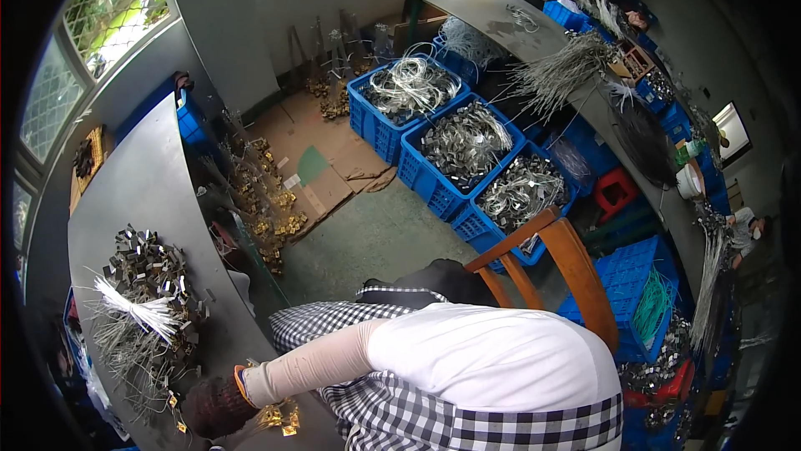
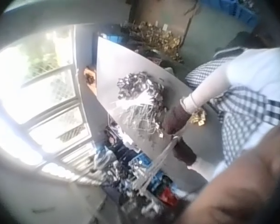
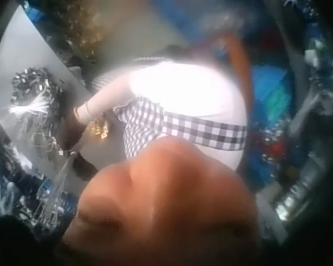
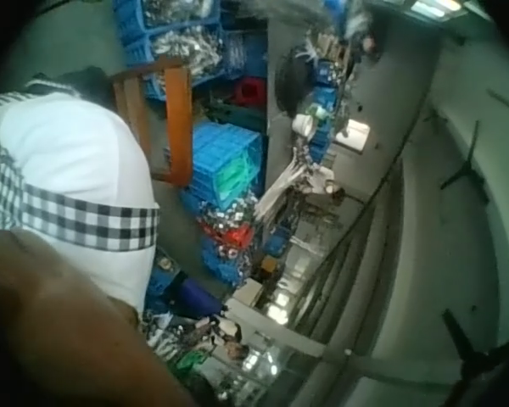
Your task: The person groups sets of wires and feeds them into protective plastic tubing by hand to assemble wire harnesses.
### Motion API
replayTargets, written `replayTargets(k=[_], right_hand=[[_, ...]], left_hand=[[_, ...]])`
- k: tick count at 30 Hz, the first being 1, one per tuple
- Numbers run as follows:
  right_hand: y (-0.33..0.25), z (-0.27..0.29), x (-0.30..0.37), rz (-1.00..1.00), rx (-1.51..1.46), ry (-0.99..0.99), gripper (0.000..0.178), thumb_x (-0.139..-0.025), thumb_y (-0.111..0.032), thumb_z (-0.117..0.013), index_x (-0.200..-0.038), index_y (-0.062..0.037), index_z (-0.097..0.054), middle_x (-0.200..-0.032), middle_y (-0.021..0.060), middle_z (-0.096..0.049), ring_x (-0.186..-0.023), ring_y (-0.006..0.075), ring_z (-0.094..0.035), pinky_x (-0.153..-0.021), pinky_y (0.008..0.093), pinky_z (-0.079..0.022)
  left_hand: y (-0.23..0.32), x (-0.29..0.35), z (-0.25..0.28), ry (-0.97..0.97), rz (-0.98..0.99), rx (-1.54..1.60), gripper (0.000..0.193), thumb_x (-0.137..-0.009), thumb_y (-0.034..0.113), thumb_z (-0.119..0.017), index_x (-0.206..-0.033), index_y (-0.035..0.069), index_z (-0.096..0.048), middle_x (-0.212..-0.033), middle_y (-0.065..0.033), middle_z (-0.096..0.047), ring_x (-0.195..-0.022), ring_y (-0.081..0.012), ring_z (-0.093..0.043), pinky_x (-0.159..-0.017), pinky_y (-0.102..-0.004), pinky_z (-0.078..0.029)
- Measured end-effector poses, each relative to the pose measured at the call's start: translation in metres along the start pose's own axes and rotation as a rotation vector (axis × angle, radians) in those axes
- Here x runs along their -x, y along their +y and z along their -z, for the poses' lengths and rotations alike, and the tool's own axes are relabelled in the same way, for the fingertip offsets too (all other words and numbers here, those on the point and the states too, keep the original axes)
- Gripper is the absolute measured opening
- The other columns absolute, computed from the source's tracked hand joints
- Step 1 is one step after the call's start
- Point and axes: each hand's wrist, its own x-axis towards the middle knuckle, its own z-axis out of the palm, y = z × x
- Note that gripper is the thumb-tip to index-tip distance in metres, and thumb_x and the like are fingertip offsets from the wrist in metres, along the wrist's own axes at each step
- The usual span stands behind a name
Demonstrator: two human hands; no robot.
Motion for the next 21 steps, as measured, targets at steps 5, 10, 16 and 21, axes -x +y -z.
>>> replayTargets(k=[5, 10, 16, 21], right_hand=[[0.011, -0.043, -0.002, -0.014, 0.230, 0.102, 0.017, -0.065, -0.020, -0.070, -0.068, -0.0032, -0.072, -0.068, 0.0190, -0.066, -0.066, 0.0375, -0.068, -0.058, 0.0476, -0.055], [0.003, -0.049, -0.002, -0.097, 0.221, 0.230, 0.024, -0.058, -0.024, -0.071, -0.065, -0.0015, -0.071, -0.066, 0.0199, -0.066, -0.063, 0.0369, -0.068, -0.056, 0.0488, -0.054], [-0.013, -0.045, -0.004, -0.280, 0.251, 0.091, 0.021, -0.056, -0.023, -0.072, -0.065, -0.0045, -0.071, -0.067, 0.0194, -0.066, -0.063, 0.0381, -0.067, -0.056, 0.0481, -0.054], [-0.007, -0.052, 0.000, -0.182, 0.218, 0.177, 0.030, -0.052, -0.027, -0.074, -0.066, -0.0021, -0.066, -0.070, 0.0164, -0.064, -0.059, 0.0352, -0.064, -0.052, 0.0444, -0.055]], left_hand=[[-0.031, 0.023, -0.015, 0.292, -0.734, 0.502, 0.021, -0.095, 0.014, -0.067, -0.108, -0.001, -0.071, -0.098, -0.0145, -0.073, -0.086, -0.0260, -0.069, -0.079, -0.0321, -0.055], [0.040, 0.048, 0.000, 0.071, 0.270, -0.300, 0.016, -0.095, 0.010, -0.064, -0.105, -0.002, -0.069, -0.094, -0.0154, -0.072, -0.086, -0.0271, -0.068, -0.078, -0.0360, -0.055], [0.093, 0.016, -0.002, 0.149, 0.017, -0.380, 0.012, -0.095, 0.006, -0.062, -0.100, -0.003, -0.069, -0.093, -0.0189, -0.070, -0.084, -0.0301, -0.068, -0.076, -0.0382, -0.056], [0.123, -0.013, -0.008, 0.200, -0.219, -0.430, 0.011, -0.094, 0.002, -0.059, -0.096, -0.003, -0.068, -0.093, -0.0219, -0.069, -0.083, -0.0327, -0.067, -0.074, -0.0402, -0.056]])
